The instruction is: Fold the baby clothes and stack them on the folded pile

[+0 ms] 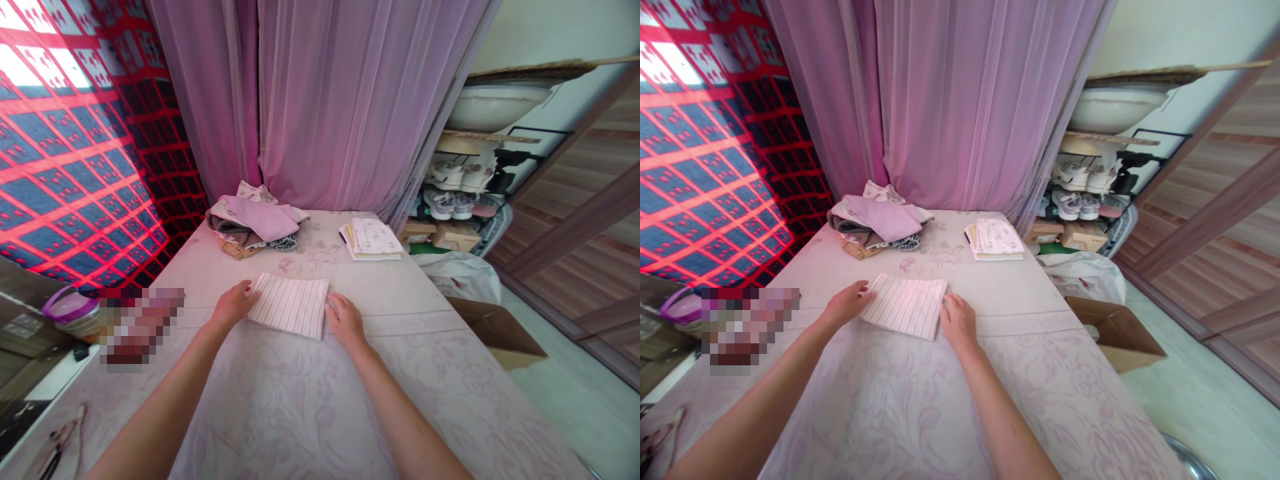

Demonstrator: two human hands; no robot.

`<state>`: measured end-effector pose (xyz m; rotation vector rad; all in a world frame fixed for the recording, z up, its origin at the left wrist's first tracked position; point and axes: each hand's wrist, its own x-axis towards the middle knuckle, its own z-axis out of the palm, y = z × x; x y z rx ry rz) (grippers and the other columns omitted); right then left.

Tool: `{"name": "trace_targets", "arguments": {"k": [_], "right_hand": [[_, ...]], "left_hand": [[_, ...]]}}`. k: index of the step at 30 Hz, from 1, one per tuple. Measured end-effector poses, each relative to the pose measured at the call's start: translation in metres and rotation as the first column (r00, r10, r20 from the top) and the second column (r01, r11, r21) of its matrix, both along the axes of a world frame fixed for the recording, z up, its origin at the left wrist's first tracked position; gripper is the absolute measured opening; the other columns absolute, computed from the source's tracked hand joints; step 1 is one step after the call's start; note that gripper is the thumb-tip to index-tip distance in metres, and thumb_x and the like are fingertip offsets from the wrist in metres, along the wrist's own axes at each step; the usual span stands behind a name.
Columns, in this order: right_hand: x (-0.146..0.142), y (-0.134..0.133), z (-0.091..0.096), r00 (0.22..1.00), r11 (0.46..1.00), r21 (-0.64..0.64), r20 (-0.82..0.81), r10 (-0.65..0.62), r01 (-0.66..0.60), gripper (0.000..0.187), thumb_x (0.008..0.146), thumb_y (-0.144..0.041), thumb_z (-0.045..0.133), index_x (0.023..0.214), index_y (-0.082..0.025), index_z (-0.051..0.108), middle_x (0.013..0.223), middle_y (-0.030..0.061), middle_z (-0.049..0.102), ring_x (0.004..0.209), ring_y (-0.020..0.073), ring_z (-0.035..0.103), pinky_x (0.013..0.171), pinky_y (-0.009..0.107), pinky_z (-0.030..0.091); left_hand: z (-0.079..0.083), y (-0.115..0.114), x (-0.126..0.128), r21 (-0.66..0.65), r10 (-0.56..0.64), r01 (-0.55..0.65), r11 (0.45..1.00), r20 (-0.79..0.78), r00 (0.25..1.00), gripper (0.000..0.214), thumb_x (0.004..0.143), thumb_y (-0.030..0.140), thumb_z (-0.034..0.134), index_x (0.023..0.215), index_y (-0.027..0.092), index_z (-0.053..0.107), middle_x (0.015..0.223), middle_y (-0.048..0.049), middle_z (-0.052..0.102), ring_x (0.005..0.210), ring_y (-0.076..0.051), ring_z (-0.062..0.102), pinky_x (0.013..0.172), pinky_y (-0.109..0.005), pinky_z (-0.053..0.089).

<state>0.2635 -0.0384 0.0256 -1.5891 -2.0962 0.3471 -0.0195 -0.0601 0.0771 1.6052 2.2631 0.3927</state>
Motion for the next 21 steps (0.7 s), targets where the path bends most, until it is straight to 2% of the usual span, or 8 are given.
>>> {"name": "trace_targets", "arguments": {"k": [7, 11, 13, 15, 16, 18, 20, 21], "right_hand": [[-0.015, -0.020, 0.012, 0.999, 0.998, -0.060, 0.050, -0.009, 0.012, 0.039, 0.088, -0.036, 0.049, 0.121, -0.018, 0.060, 0.120, 0.0129, 0.064, 0.115, 0.0261, 0.053, 0.098, 0.038, 0.037], [-0.009, -0.028, 0.013, 0.990, 0.990, -0.011, -0.027, 0.139, -0.139, 0.037, 0.077, -0.033, 0.063, 0.111, -0.019, 0.062, 0.128, 0.0109, 0.059, 0.121, 0.0244, 0.048, 0.102, 0.036, 0.035], [-0.006, -0.033, 0.010, 0.976, 0.977, -0.001, -0.023, 0.215, -0.215, 0.036, 0.073, -0.033, 0.067, 0.107, -0.022, 0.063, 0.135, 0.0103, 0.054, 0.127, 0.0253, 0.044, 0.104, 0.039, 0.033], [-0.005, -0.037, 0.008, 0.973, 0.973, -0.001, -0.024, 0.231, -0.231, 0.026, 0.075, -0.029, 0.065, 0.100, -0.023, 0.065, 0.135, 0.0096, 0.054, 0.127, 0.0249, 0.045, 0.102, 0.041, 0.034], [-0.005, -0.037, 0.007, 0.975, 0.975, 0.001, -0.035, 0.221, -0.221, 0.019, 0.077, -0.027, 0.063, 0.096, -0.023, 0.066, 0.133, 0.0092, 0.056, 0.125, 0.0241, 0.048, 0.101, 0.041, 0.035], [-0.006, -0.036, 0.005, 0.977, 0.980, 0.010, -0.067, 0.200, -0.200, 0.012, 0.081, -0.024, 0.059, 0.090, -0.024, 0.068, 0.127, 0.0081, 0.061, 0.120, 0.0227, 0.053, 0.099, 0.040, 0.037], [-0.007, -0.033, 0.004, 0.976, 0.981, 0.012, -0.092, 0.196, -0.196, 0.011, 0.082, -0.025, 0.059, 0.087, -0.024, 0.069, 0.123, 0.0069, 0.063, 0.116, 0.0222, 0.057, 0.098, 0.039, 0.038], [-0.007, -0.031, 0.004, 0.975, 0.980, 0.012, -0.101, 0.197, -0.197, 0.011, 0.082, -0.025, 0.060, 0.087, -0.024, 0.070, 0.122, 0.0064, 0.064, 0.114, 0.0221, 0.058, 0.097, 0.039, 0.039]], "left_hand": [[0.002, 0.005, -0.001, -0.142, 0.019, -0.016, 0.990, 0.019, 1.000, 0.041, 0.081, 0.050, 0.052, 0.106, 0.020, 0.066, 0.102, -0.0076, 0.072, 0.093, -0.025, 0.067, 0.072, -0.028, 0.047], [0.002, 0.004, 0.003, -0.159, 0.015, -0.015, 0.987, 0.002, 1.000, 0.039, 0.083, 0.048, 0.051, 0.103, 0.018, 0.065, 0.102, -0.0100, 0.071, 0.093, -0.027, 0.066, 0.075, -0.032, 0.047], [0.002, 0.000, 0.007, -0.104, 0.031, -0.034, 0.994, -0.030, 0.999, 0.042, 0.085, 0.046, 0.049, 0.114, 0.017, 0.060, 0.112, -0.0123, 0.068, 0.101, -0.028, 0.064, 0.082, -0.035, 0.047], [0.002, -0.006, 0.015, 0.077, -0.043, 0.050, 0.996, -0.086, 0.995, 0.044, 0.086, 0.041, 0.051, 0.124, 0.019, 0.053, 0.125, -0.0133, 0.061, 0.112, -0.028, 0.059, 0.091, -0.039, 0.046], [0.001, -0.009, 0.020, 0.179, -0.147, 0.166, 0.970, -0.118, 0.982, 0.043, 0.085, 0.039, 0.053, 0.125, 0.021, 0.053, 0.129, -0.0123, 0.059, 0.116, -0.027, 0.057, 0.096, -0.040, 0.044], [-0.001, -0.017, 0.033, 0.306, -0.427, 0.461, 0.833, -0.174, 0.887, 0.037, 0.083, 0.036, 0.060, 0.118, 0.024, 0.058, 0.130, -0.0085, 0.059, 0.120, -0.025, 0.054, 0.101, -0.040, 0.040], [-0.006, -0.024, 0.046, 0.312, -0.635, 0.656, 0.687, -0.183, 0.751, 0.031, 0.080, 0.035, 0.066, 0.110, 0.026, 0.063, 0.125, -0.0055, 0.063, 0.121, -0.025, 0.053, 0.103, -0.040, 0.039], [-0.008, -0.027, 0.052, 0.303, -0.680, 0.699, 0.648, -0.183, 0.710, 0.029, 0.079, 0.033, 0.067, 0.108, 0.026, 0.065, 0.123, -0.0051, 0.065, 0.121, -0.025, 0.053, 0.102, -0.041, 0.040]]}}
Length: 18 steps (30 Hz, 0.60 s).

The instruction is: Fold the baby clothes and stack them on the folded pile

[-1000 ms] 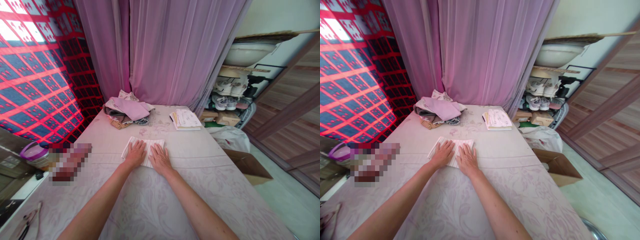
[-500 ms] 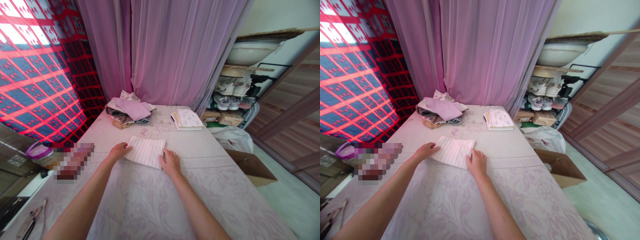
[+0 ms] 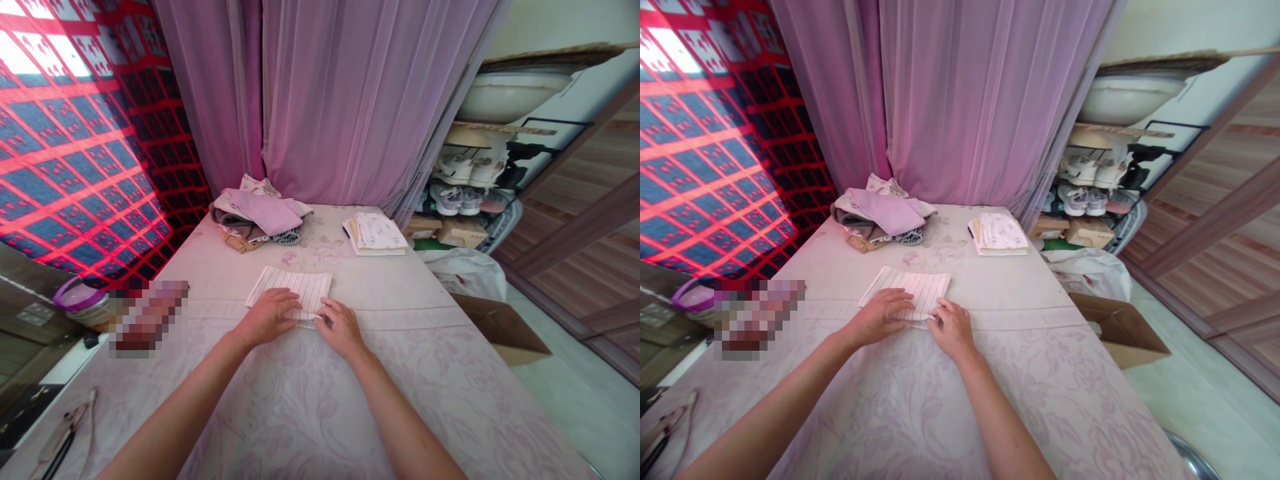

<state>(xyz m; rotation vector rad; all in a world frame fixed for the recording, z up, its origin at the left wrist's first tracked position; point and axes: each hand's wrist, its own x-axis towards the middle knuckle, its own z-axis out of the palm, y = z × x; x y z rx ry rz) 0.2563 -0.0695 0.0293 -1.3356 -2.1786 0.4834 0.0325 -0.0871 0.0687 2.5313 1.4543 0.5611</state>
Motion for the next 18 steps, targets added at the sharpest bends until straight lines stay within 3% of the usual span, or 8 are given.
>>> {"name": "trace_targets", "arguments": {"k": [5, 9, 14, 18], "right_hand": [[0.005, 0.005, -0.001, 0.999, 1.000, -0.007, -0.029, 0.017, -0.017, 0.012, 0.082, -0.026, 0.061, 0.086, -0.024, 0.071, 0.121, 0.0068, 0.065, 0.112, 0.0214, 0.060, 0.098, 0.038, 0.041], [0.005, -0.001, 0.001, 0.999, 0.999, 0.001, -0.021, 0.039, -0.039, 0.015, 0.084, -0.027, 0.058, 0.092, -0.024, 0.071, 0.122, 0.0074, 0.065, 0.113, 0.0211, 0.059, 0.098, 0.038, 0.040], [-0.015, -0.015, 0.006, 0.989, 0.992, 0.041, 0.088, -0.122, 0.119, 0.019, 0.081, -0.032, 0.061, 0.095, -0.020, 0.067, 0.124, 0.0108, 0.062, 0.116, 0.0263, 0.055, 0.096, 0.041, 0.039], [-0.026, -0.018, 0.010, 0.967, 0.982, 0.038, 0.168, -0.191, 0.187, 0.017, 0.078, -0.020, 0.058, 0.093, -0.020, 0.064, 0.123, 0.0105, 0.062, 0.111, 0.0255, 0.055, 0.092, 0.038, 0.039]], "left_hand": [[-0.012, 0.000, 0.014, -0.044, 0.007, -0.006, 0.999, 0.033, 0.999, 0.021, 0.084, 0.024, 0.060, 0.103, 0.024, 0.068, 0.118, -0.0066, 0.068, 0.110, -0.023, 0.060, 0.096, -0.039, 0.044], [-0.011, 0.006, 0.015, -0.102, 0.040, -0.031, 0.994, 0.088, 0.995, 0.020, 0.087, 0.025, 0.054, 0.097, 0.023, 0.071, 0.112, -0.0051, 0.071, 0.106, -0.020, 0.063, 0.094, -0.034, 0.047], [-0.011, 0.009, 0.021, -0.116, 0.129, -0.116, 0.986, 0.117, 0.985, 0.019, 0.086, 0.025, 0.054, 0.090, 0.021, 0.073, 0.106, -0.0056, 0.073, 0.100, -0.020, 0.065, 0.091, -0.033, 0.048], [-0.016, 0.008, 0.023, -0.100, 0.155, -0.139, 0.985, 0.175, 0.972, 0.017, 0.085, 0.025, 0.056, 0.087, 0.021, 0.072, 0.104, -0.0058, 0.072, 0.098, -0.020, 0.065, 0.089, -0.033, 0.048]]}}
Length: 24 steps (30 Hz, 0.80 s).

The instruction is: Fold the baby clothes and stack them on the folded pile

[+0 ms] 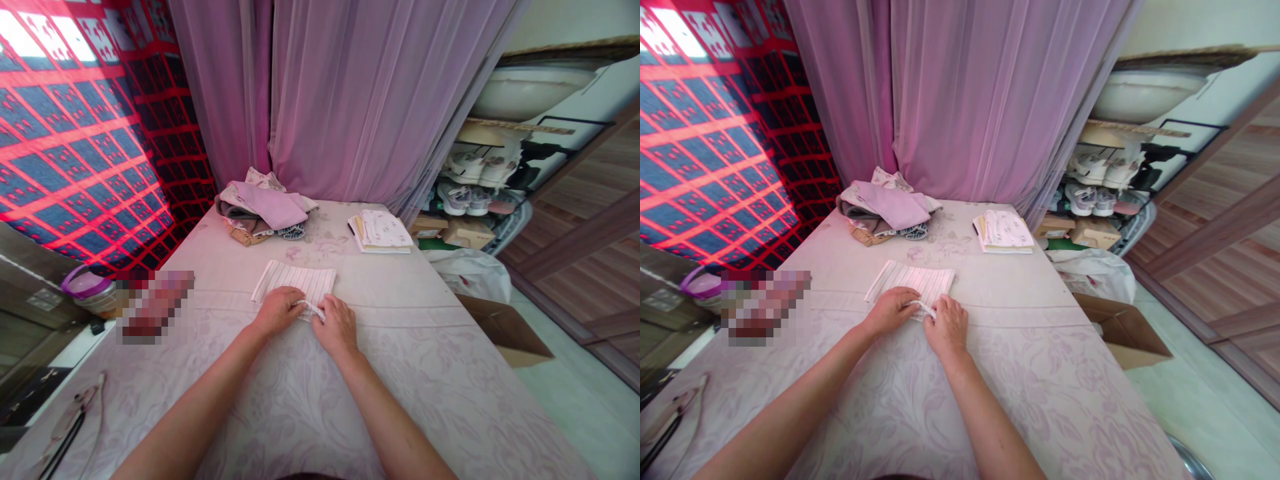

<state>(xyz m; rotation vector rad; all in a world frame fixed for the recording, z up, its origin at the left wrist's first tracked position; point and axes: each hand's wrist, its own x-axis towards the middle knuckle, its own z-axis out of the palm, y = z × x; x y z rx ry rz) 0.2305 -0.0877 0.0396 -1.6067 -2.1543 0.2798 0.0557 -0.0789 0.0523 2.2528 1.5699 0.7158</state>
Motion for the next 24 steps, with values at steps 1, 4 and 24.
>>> {"name": "trace_targets", "arguments": {"k": [1, 4, 24], "right_hand": [[0.001, 0.000, 0.000, 1.000, 1.000, -0.005, 0.006, 0.002, -0.002, 0.019, 0.077, -0.017, 0.056, 0.093, -0.020, 0.064, 0.123, 0.0099, 0.062, 0.111, 0.0245, 0.055, 0.091, 0.037, 0.039], [0.007, -0.003, -0.003, 1.000, 1.000, -0.004, -0.004, 0.006, -0.006, 0.023, 0.076, -0.012, 0.052, 0.094, -0.021, 0.062, 0.124, 0.0081, 0.061, 0.112, 0.0224, 0.055, 0.091, 0.035, 0.038], [0.031, 0.008, -0.021, 0.936, 0.998, 0.009, -0.347, 0.055, -0.055, 0.020, 0.080, -0.026, 0.051, 0.078, -0.023, 0.071, 0.105, 0.0057, 0.072, 0.094, 0.0196, 0.066, 0.087, 0.035, 0.050]], "left_hand": [[-0.002, 0.000, 0.000, 0.006, -0.002, 0.002, 1.000, 0.013, 1.000, 0.017, 0.085, 0.025, 0.056, 0.087, 0.020, 0.072, 0.104, -0.0058, 0.072, 0.097, -0.020, 0.065, 0.089, -0.033, 0.047], [-0.006, -0.001, -0.001, 0.015, -0.014, 0.014, 1.000, 0.035, 0.999, 0.013, 0.080, 0.021, 0.060, 0.086, 0.021, 0.071, 0.103, -0.0047, 0.072, 0.097, -0.019, 0.064, 0.089, -0.032, 0.046], [0.003, -0.015, 0.022, -0.029, 0.141, -0.146, 0.989, -0.129, 0.982, 0.021, 0.075, 0.033, 0.069, 0.092, 0.022, 0.062, 0.103, -0.0057, 0.061, 0.103, -0.025, 0.055, 0.092, -0.039, 0.040]]}}
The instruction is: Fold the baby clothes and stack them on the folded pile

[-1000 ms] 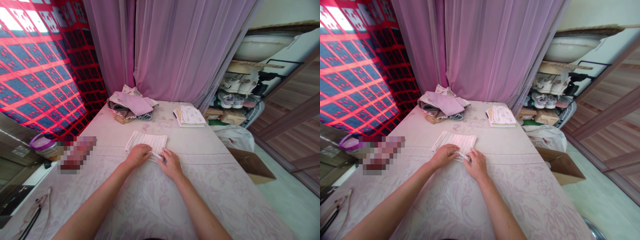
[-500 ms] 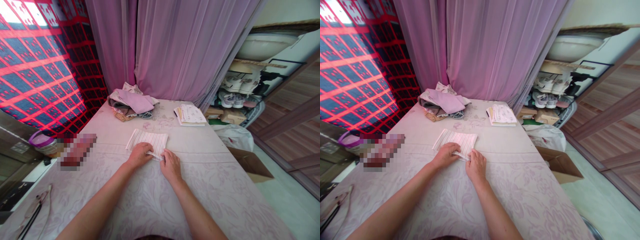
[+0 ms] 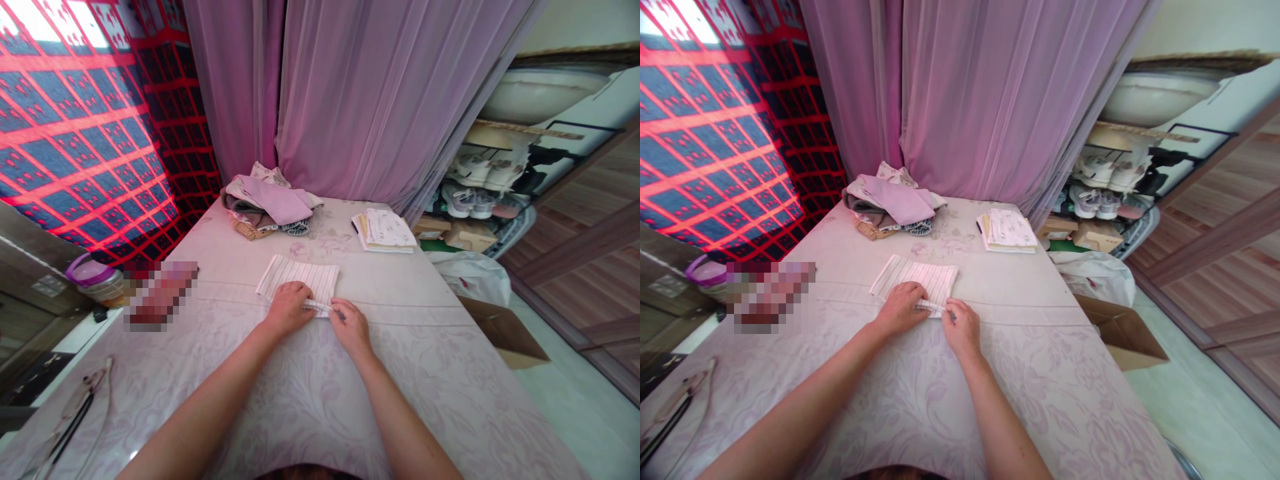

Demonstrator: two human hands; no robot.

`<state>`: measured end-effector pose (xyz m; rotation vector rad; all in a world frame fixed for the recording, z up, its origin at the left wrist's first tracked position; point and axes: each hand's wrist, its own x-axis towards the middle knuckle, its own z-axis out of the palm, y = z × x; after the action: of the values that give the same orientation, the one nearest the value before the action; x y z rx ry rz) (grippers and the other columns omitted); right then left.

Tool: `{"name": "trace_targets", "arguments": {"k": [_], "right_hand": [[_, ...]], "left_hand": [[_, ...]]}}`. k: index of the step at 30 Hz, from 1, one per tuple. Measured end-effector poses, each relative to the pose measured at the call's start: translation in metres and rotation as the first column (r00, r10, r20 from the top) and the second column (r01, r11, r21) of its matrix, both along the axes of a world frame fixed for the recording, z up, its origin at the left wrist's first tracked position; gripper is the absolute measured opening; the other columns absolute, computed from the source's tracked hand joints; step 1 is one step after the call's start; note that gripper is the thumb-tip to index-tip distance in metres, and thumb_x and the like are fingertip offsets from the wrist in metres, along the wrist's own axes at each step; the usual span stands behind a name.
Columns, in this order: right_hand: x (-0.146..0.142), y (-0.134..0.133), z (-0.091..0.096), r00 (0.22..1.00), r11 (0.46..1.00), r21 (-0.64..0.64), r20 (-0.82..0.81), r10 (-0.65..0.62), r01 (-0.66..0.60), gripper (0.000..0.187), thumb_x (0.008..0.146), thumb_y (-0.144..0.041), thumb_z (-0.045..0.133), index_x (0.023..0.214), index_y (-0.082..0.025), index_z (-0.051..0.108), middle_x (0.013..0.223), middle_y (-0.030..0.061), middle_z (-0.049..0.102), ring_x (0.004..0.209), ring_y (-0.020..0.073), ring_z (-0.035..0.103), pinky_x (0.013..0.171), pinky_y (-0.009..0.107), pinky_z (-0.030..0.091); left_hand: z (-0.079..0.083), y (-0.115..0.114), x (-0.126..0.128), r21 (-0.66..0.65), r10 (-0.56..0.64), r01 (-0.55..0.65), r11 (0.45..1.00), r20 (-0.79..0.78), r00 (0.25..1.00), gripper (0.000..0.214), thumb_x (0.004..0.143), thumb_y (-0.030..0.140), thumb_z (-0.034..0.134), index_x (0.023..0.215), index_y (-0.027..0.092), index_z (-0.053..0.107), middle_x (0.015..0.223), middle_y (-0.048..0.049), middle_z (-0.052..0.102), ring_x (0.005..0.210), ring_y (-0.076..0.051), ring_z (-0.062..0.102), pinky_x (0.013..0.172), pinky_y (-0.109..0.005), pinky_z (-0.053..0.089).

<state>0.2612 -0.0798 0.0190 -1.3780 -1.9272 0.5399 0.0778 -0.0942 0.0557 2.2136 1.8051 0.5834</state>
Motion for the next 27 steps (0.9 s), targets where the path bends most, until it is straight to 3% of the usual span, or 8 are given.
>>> {"name": "trace_targets", "arguments": {"k": [7, 15, 20, 23, 25, 27], "right_hand": [[-0.001, -0.005, -0.005, 0.995, 0.998, 0.060, -0.101, -0.014, 0.020, 0.020, 0.078, -0.028, 0.055, 0.079, -0.024, 0.075, 0.103, 0.0067, 0.073, 0.094, 0.0200, 0.067, 0.090, 0.035, 0.051], [0.000, -0.008, -0.006, 0.998, 0.984, 0.164, 0.019, 0.068, -0.070, 0.023, 0.079, -0.020, 0.053, 0.082, -0.024, 0.076, 0.106, 0.0062, 0.072, 0.097, 0.0195, 0.065, 0.093, 0.035, 0.048], [0.007, -0.010, 0.000, 0.970, 0.983, 0.137, 0.224, 0.092, -0.125, 0.031, 0.079, -0.013, 0.051, 0.090, -0.027, 0.076, 0.119, 0.0047, 0.066, 0.110, 0.0211, 0.057, 0.097, 0.039, 0.043], [0.010, -0.014, 0.008, 0.934, 0.972, 0.138, 0.329, 0.136, -0.190, 0.034, 0.079, -0.012, 0.051, 0.097, -0.028, 0.075, 0.124, 0.0052, 0.063, 0.116, 0.0226, 0.053, 0.098, 0.041, 0.041], [0.011, -0.017, 0.013, 0.917, 0.961, 0.153, 0.366, 0.160, -0.229, 0.035, 0.080, -0.012, 0.051, 0.100, -0.027, 0.074, 0.126, 0.0065, 0.062, 0.117, 0.0236, 0.052, 0.098, 0.042, 0.040], [0.011, -0.019, 0.015, 0.915, 0.957, 0.165, 0.368, 0.166, -0.240, 0.033, 0.080, -0.012, 0.051, 0.099, -0.027, 0.074, 0.125, 0.0067, 0.063, 0.116, 0.0237, 0.053, 0.097, 0.042, 0.041]], "left_hand": [[-0.004, -0.002, 0.019, 0.040, 0.114, -0.112, 0.993, -0.060, 0.992, 0.029, 0.075, 0.041, 0.070, 0.093, 0.021, 0.059, 0.101, -0.0076, 0.059, 0.104, -0.028, 0.052, 0.095, -0.044, 0.036], [-0.008, -0.010, 0.025, 0.054, 0.144, -0.141, 0.989, -0.051, 0.988, 0.040, 0.071, 0.046, 0.072, 0.098, 0.020, 0.058, 0.106, -0.0092, 0.057, 0.107, -0.029, 0.049, 0.103, -0.049, 0.029], [-0.004, -0.009, 0.004, 0.017, -0.029, 0.029, 0.999, 0.019, 0.999, 0.046, 0.069, 0.044, 0.075, 0.106, 0.021, 0.060, 0.115, -0.0094, 0.058, 0.112, -0.028, 0.052, 0.103, -0.048, 0.034], [0.002, -0.005, -0.017, -0.022, -0.145, 0.147, 0.989, 0.073, 0.987, 0.033, 0.082, 0.040, 0.065, 0.109, 0.023, 0.063, 0.123, -0.0093, 0.060, 0.116, -0.024, 0.054, 0.102, -0.041, 0.039], [0.004, -0.003, -0.028, -0.009, -0.094, 0.094, 0.996, 0.022, 0.995, 0.028, 0.089, 0.037, 0.055, 0.111, 0.024, 0.064, 0.130, -0.0093, 0.059, 0.125, -0.026, 0.049, 0.108, -0.046, 0.034], [0.002, -0.002, -0.036, 0.004, 0.014, -0.014, 1.000, -0.086, 0.996, 0.032, 0.089, 0.037, 0.054, 0.118, 0.025, 0.062, 0.139, -0.0106, 0.053, 0.135, -0.032, 0.039, 0.112, -0.057, 0.022]]}}
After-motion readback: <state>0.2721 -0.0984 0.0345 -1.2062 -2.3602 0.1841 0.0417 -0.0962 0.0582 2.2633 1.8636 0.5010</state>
